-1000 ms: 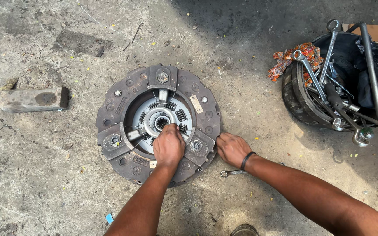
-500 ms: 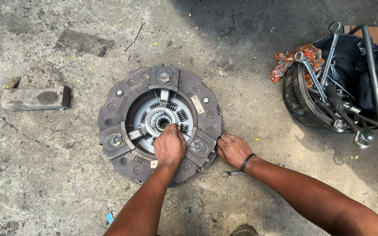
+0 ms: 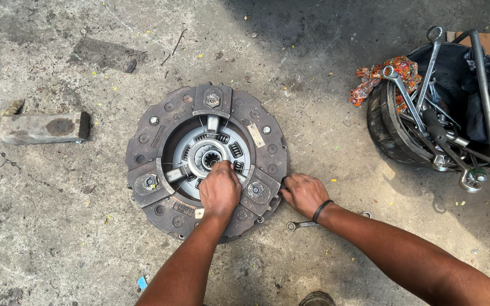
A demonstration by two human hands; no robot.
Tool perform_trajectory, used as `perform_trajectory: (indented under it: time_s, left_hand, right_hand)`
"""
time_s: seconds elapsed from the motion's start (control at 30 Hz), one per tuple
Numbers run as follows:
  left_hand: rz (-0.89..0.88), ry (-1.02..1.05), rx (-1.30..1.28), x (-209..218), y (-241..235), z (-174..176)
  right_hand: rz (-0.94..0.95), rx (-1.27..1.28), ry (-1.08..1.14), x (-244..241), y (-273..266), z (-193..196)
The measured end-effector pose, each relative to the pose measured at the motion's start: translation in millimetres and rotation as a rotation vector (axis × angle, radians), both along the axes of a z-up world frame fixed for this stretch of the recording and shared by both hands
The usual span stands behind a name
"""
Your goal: The person places a clutch pressure plate on the ground and uses a wrench to tighten the bolts around the perimeter. They rotate the assembly to access different bolts and continue tightening them by hand and with the tool.
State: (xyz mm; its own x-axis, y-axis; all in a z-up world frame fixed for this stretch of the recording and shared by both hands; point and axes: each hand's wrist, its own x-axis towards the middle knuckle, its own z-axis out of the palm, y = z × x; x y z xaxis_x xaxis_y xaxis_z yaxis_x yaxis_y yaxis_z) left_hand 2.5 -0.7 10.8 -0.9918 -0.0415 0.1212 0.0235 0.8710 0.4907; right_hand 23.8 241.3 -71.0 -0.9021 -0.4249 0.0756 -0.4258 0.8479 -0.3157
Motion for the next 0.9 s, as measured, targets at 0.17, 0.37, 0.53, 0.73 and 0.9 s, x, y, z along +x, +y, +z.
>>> perform_trajectory:
  time_s: [0.17, 0.37, 0.53, 0.73, 0.9]
  left_hand:
    - [-0.009, 0.022, 0.004, 0, -1, -1]
    - [0.0, 0.009, 0.003, 0, 0, -1]
    - [0.012, 0.023, -0.006, 0, 0, -1]
    - [0.006, 0.033, 0.014, 1, 0, 1]
    - [0.005, -0.001, 0.009, -1, 0, 2]
  right_hand:
    - [0.082, -0.067, 0.053, 3, 1, 7]
    - [-0.017, -0.022, -0.012, 3, -4, 4]
    - [-0.013, 0.019, -0.083, -4, -4, -4]
    - [-0.09, -0.149, 0.002, 4, -5, -4]
    - [-0.461, -0.762, -0.531, -1, 1, -9]
